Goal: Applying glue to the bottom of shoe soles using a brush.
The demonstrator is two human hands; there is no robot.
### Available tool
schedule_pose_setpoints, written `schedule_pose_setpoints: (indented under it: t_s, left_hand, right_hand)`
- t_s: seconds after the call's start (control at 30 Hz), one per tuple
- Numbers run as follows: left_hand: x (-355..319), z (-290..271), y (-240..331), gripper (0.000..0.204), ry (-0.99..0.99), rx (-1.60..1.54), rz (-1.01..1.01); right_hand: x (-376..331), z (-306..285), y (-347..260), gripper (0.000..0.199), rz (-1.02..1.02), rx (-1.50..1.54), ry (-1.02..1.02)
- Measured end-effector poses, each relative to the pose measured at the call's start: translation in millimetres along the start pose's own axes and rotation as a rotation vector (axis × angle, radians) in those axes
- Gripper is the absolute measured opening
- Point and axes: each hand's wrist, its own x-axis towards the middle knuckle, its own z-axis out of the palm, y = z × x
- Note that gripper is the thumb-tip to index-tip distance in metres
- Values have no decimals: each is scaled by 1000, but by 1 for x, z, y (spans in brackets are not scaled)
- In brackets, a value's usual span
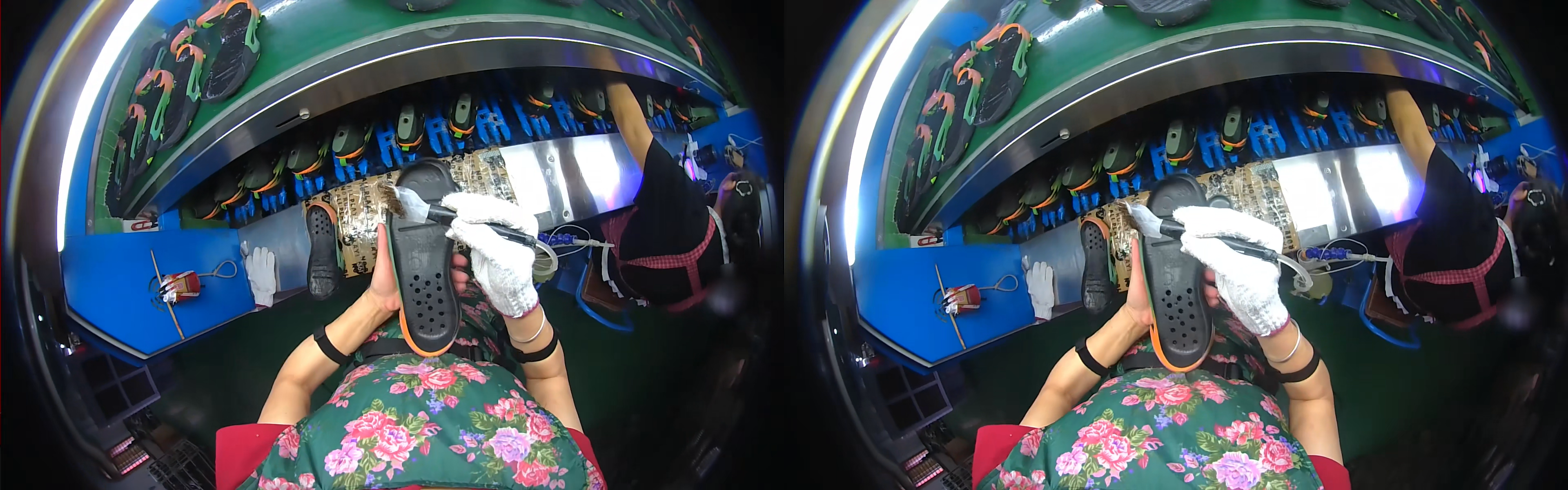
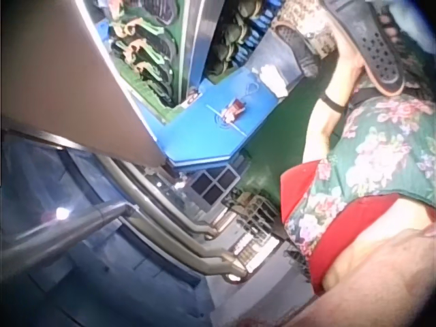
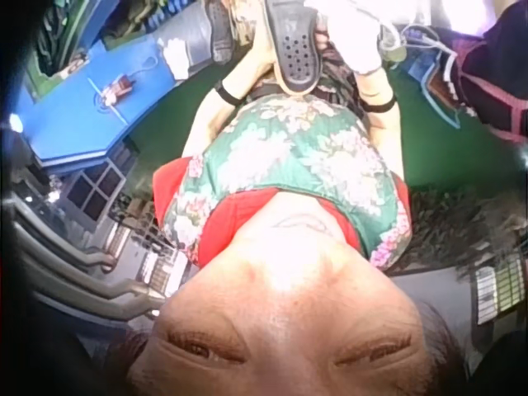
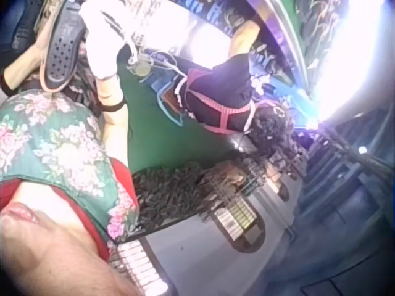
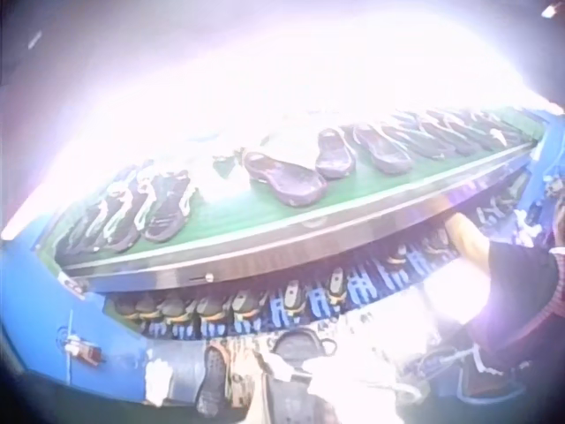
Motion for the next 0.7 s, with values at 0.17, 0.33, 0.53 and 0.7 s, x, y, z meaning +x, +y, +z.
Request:
schedule_pose_setpoints:
  t_s: [0.17, 0.33, 0.53, 0.7]
  left_hand:
    - [7, 22, 8, 125, 120, -101, 76]
    - [16, 36, 18, 104, -28, -219, 242]
    - [18, 28, 9, 101, 161, -92, 355]
    - [33, 52, -10, 108, 481, 252, 380]
  right_hand:
    - [9, 0, 3, 23, -380, -377, -3]
    - [23, 7, -6, 15, -1089, -838, -120]
    - [32, 8, -16, 25, -1212, -1046, -139]
    - [27, 4, -9, 28, -1182, -1171, -213]
